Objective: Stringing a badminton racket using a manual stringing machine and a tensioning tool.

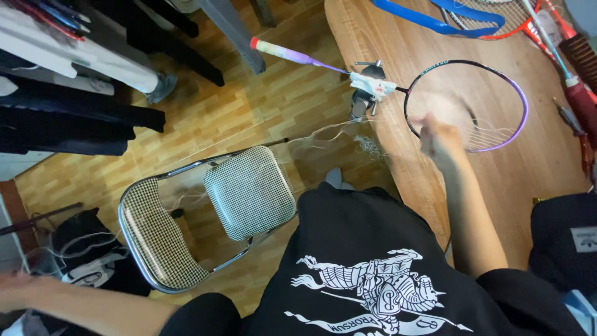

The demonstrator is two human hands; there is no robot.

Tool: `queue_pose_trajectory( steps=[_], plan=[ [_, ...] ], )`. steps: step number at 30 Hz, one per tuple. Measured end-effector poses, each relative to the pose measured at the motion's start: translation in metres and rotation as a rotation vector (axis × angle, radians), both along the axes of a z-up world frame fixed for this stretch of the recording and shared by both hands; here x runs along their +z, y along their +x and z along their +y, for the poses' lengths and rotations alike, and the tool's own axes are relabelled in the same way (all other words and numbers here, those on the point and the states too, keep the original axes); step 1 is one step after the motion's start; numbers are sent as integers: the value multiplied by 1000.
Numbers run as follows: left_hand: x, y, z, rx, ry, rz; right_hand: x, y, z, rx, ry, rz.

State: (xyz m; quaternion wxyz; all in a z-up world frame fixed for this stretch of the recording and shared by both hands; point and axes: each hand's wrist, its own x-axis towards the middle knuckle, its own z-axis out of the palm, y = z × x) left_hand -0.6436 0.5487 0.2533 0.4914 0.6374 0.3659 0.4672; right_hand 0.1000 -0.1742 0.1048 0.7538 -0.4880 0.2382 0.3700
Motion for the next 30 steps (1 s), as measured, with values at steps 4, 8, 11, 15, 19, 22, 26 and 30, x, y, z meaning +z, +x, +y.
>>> queue_pose_trajectory(
  steps=[4, 8, 11, 15, 19, 22, 26, 30],
  plan=[
    [-22, 119, -68, 42, -98, 438, 12, -31, -52, 449, -591, -304],
    [-95, 196, -105, 78, -167, 858, -61, -19, -167, 23, -884, -668],
    [-88, 307, -206, -5, -532, 957, -54, 11, -177, -83, -791, -582],
    [-235, 347, -264, -282, -580, 858, -86, 31, -195, 78, -886, -612],
    [-216, 460, -425, -761, -337, 1025, -99, -4, -196, 279, -1080, -971],
    [-239, 513, -529, -972, -374, 837, -77, -73, -159, 444, -804, -1210],
    [-240, 575, -636, -1094, -118, 576, -100, -127, -152, 422, -818, -985],
    [-285, 596, -686, -1142, 153, 436, -82, -53, -179, 29, -730, -700]
  ],
)
